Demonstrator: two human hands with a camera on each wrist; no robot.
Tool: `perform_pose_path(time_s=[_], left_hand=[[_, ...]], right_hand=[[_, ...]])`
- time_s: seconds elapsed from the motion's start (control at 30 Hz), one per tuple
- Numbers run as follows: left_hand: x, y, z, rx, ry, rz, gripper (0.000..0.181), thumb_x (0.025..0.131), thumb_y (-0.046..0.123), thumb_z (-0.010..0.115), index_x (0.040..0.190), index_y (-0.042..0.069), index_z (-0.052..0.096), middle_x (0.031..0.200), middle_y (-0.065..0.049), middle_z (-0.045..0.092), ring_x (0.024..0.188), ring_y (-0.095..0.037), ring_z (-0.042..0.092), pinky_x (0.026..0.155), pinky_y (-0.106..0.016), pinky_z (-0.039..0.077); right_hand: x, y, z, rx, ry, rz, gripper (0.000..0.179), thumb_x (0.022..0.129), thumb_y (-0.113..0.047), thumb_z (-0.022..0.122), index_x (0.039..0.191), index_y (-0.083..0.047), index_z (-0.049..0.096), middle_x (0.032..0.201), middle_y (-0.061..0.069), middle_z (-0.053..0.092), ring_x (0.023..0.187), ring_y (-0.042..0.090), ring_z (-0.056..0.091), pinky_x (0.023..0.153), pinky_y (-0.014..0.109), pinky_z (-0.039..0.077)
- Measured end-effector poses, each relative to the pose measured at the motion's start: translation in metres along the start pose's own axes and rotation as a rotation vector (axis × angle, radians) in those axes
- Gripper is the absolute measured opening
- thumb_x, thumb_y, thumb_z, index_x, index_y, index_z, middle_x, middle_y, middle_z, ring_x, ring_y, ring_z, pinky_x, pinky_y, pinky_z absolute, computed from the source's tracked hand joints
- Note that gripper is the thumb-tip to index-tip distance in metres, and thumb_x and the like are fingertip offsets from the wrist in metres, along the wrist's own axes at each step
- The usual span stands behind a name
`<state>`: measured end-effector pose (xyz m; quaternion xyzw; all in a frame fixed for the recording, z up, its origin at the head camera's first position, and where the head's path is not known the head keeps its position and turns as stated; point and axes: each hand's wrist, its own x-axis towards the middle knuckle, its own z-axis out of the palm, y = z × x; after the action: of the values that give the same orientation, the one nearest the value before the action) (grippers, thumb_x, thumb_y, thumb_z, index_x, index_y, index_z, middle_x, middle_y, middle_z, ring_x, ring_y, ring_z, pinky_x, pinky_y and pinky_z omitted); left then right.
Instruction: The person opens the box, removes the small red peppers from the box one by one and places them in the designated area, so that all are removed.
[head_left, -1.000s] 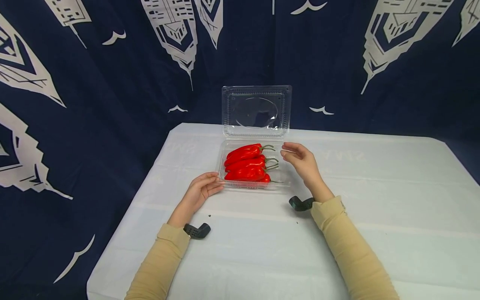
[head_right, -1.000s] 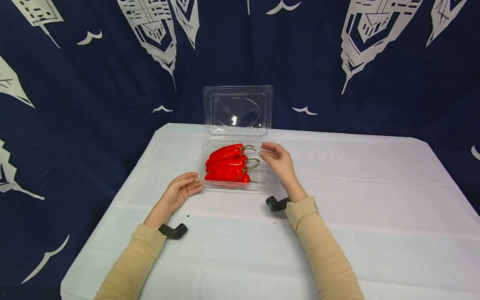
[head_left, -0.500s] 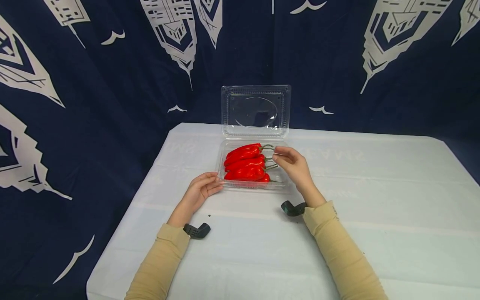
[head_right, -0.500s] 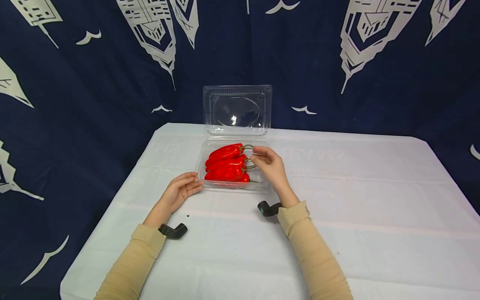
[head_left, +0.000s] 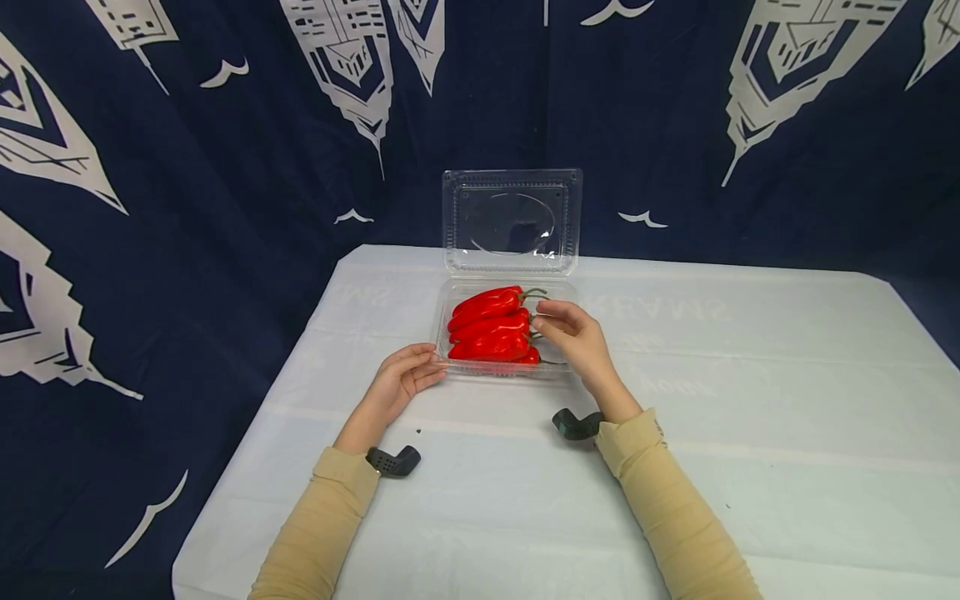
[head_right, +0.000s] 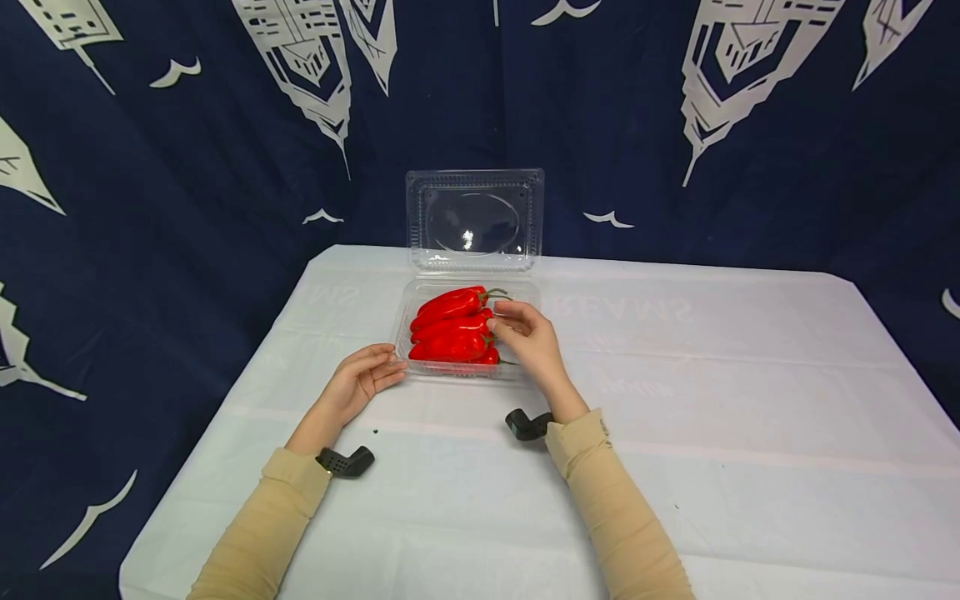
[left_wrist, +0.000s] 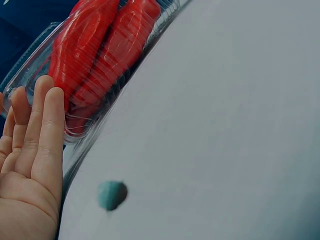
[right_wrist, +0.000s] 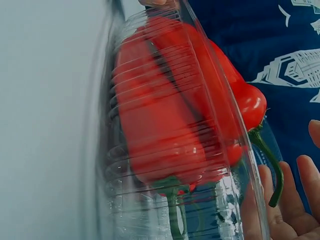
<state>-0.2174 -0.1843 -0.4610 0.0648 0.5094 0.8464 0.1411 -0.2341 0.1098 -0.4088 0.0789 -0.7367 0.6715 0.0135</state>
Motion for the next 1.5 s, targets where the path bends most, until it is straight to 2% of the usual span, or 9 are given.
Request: perform_pose_path(time_s=[0.33,0.67,0.83,1.1,1.17,1.4,1.5], left_hand=[[0.001,0.0,0.0,0.007,-0.007,0.01,0.017,0.099,-0.001,0.037,0.109,-0.002,0.05,0.091,-0.006,0.065,0.09,-0.018,0.067,0.088,-0.036,0.052],[0.0,-0.001,-0.001,0.003,-0.007,0.007,0.018,0.099,-0.002,0.036,0.11,-0.002,0.05,0.091,-0.006,0.065,0.09,-0.019,0.067,0.088,-0.036,0.052],[0.0,-0.001,-0.001,0.005,-0.008,0.003,0.017,0.099,-0.002,0.036,0.109,-0.002,0.05,0.091,-0.006,0.065,0.09,-0.019,0.067,0.088,-0.036,0.052],[0.001,-0.001,0.0,0.015,0.005,-0.003,0.018,0.099,-0.002,0.036,0.113,-0.006,0.047,0.09,-0.006,0.065,0.089,-0.018,0.067,0.088,-0.036,0.052],[0.001,-0.001,0.0,0.015,0.008,-0.005,0.019,0.099,-0.002,0.036,0.114,-0.008,0.046,0.09,-0.005,0.065,0.089,-0.018,0.067,0.088,-0.036,0.052],[0.001,-0.001,0.0,0.017,0.006,0.0,0.022,0.099,-0.002,0.035,0.118,-0.012,0.042,0.091,-0.006,0.066,0.089,-0.018,0.067,0.087,-0.035,0.053],[0.001,-0.001,-0.001,0.018,0.008,0.0,0.021,0.099,-0.002,0.036,0.116,-0.01,0.043,0.092,-0.006,0.065,0.089,-0.018,0.067,0.087,-0.035,0.053]], right_hand=[[-0.001,0.002,0.003,0.0,-0.039,-0.029,0.039,0.088,-0.011,0.066,0.121,0.005,0.055,0.121,0.019,0.058,0.098,0.013,0.06,0.085,0.017,0.05],[-0.004,0.005,0.005,-0.086,-0.116,-0.024,0.04,0.088,-0.017,0.067,0.121,0.002,0.057,0.118,0.018,0.06,0.1,0.026,0.06,0.081,0.018,0.051],[-0.004,0.004,0.005,-0.098,-0.149,-0.028,0.039,0.087,-0.014,0.067,0.121,0.003,0.057,0.119,0.019,0.06,0.1,0.028,0.061,0.08,0.018,0.052],[-0.018,-0.028,0.01,-0.167,-0.182,-0.055,0.036,0.086,-0.003,0.065,0.117,0.011,0.055,0.116,0.027,0.059,0.103,0.037,0.058,0.081,0.018,0.05],[-0.018,-0.028,0.011,-0.179,-0.183,-0.056,0.036,0.085,-0.003,0.066,0.117,0.011,0.056,0.115,0.026,0.059,0.102,0.036,0.058,0.081,0.018,0.05],[-0.002,0.006,0.009,-0.213,-0.175,-0.077,0.035,0.082,-0.008,0.072,0.113,0.004,0.061,0.111,0.019,0.063,0.1,0.032,0.06,0.089,0.038,0.051],[-0.001,0.01,0.01,-0.237,-0.168,-0.094,0.034,0.081,-0.01,0.073,0.111,0.001,0.063,0.108,0.015,0.065,0.098,0.028,0.062,0.089,0.04,0.051]])
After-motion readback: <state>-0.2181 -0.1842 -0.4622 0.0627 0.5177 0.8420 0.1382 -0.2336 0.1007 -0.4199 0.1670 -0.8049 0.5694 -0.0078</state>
